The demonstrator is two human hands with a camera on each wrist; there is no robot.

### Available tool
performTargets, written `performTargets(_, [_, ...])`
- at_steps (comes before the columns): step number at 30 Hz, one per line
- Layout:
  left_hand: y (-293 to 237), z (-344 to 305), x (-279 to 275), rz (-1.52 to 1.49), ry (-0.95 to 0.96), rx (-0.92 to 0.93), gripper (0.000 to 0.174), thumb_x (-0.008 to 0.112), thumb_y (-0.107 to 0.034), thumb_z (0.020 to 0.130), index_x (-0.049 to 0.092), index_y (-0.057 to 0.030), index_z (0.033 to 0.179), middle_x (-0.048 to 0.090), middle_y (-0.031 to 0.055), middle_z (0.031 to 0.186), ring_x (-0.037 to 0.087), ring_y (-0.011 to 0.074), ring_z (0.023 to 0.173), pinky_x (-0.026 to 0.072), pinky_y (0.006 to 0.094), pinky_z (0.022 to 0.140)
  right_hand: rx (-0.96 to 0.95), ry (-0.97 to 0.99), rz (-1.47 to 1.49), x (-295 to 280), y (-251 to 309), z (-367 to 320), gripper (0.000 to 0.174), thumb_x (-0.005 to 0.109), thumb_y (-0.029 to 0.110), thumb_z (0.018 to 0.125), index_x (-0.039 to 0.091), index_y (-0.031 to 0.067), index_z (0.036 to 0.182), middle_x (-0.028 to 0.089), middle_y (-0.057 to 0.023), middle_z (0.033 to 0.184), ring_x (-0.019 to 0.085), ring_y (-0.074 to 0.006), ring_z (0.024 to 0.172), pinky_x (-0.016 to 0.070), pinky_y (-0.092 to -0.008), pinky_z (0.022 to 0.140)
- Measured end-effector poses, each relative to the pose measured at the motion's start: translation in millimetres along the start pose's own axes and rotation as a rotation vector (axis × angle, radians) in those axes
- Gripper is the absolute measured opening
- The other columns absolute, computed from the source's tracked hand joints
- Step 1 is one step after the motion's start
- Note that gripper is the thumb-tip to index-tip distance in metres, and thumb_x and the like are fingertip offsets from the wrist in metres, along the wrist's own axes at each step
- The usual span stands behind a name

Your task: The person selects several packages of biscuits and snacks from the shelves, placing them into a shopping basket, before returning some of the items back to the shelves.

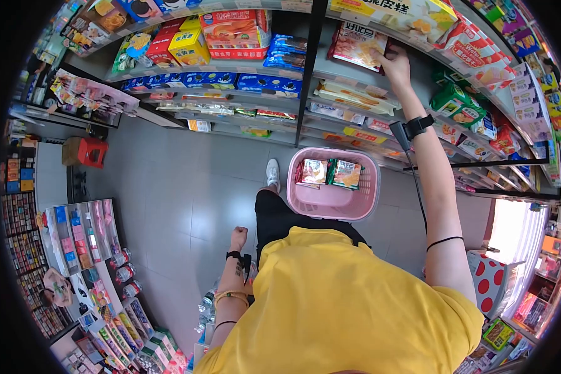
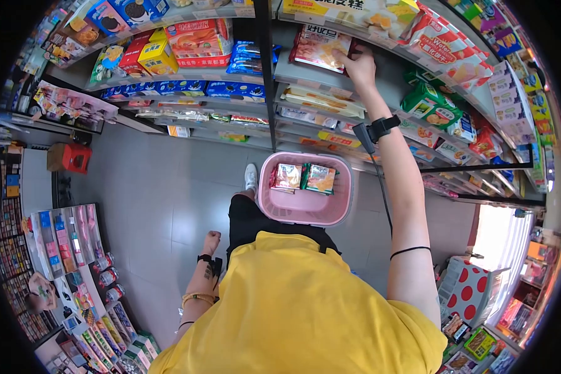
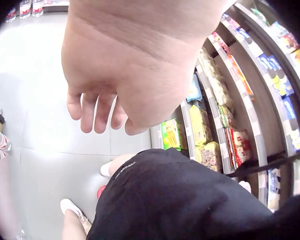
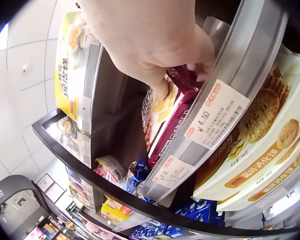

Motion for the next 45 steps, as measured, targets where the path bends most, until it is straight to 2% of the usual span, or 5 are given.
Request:
performTargets(7, [-6.1,1.9,1.6,0.045,-0.012,-0.025,0.037,0.059,-0.033,0.084,0.066,-0.0021,0.103,0.069,0.0179,0.097,0.065,0.0319,0.097,0.0489,0.0376,0.087,-0.245,-0.328,0.151,-44.5,38.0,-66.5,0.037,0.07,0.026,0.086,0.056,-0.0005,0.109,0.062,-0.0077,0.088,0.058,-0.0132,0.079,0.0479,-0.0284,0.074])
performTargets(13, [-16.9,-16.6,13.8,0.062,0.009,-0.02,0.037,0.06,-0.034,0.084,0.066,-0.0032,0.104,0.069,0.0175,0.098,0.065,0.0314,0.098,0.0482,0.0369,0.088,-0.119,0.134,0.161,15.9,-43.9,-239.1,0.007,0.059,0.008,0.087,0.06,0.001,0.085,0.06,-0.0058,0.077,0.058,-0.0146,0.074,0.0459,-0.0277,0.07])
performTargets(17, [-21.0,-28.1,12.7,0.077,0.028,-0.009,0.034,0.06,-0.032,0.083,0.065,-0.0032,0.102,0.069,0.0169,0.096,0.065,0.0306,0.096,0.0483,0.0366,0.087,0.037,1.122,-0.331,101.8,-272.5,-405.0,0.019,0.063,0.009,0.076,0.066,0.0009,0.093,0.069,-0.0162,0.088,0.067,-0.0312,0.083,0.0524,-0.0411,0.077])
performTargets(28, [-31.2,-18.8,-7.6,0.095,0.029,0.026,0.031,0.06,-0.028,0.085,0.063,-0.0006,0.098,0.068,0.0146,0.09,0.065,0.0262,0.087,0.049,0.0359,0.081,0.58,0.52,-0.328,37.9,-395.6,-463.4,0.022,0.065,0.015,0.076,0.066,-0.0011,0.091,0.068,-0.0177,0.08,0.068,-0.0301,0.08,0.0526,-0.0388,0.075])
performTargets(45, [12.7,-60.4,-10.0,0.033,-0.017,-0.036,0.03,0.06,-0.03,0.087,0.064,-0.0033,0.1,0.069,0.0141,0.089,0.066,0.025,0.085,0.0499,0.0353,0.079,0.336,0.86,-0.291,180.1,-343.4,-431.7,0.056,0.066,0.03,0.079,0.053,0.0006,0.125,0.066,-0.0225,0.106,0.065,-0.0346,0.098,0.0516,-0.0394,0.082])
Point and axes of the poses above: each hand's wrist, its own z-axis towards the middle knuckle, its own x-axis out of the palm, y = z × x, the point moved 8 cm from there along z, towards the middle knuckle
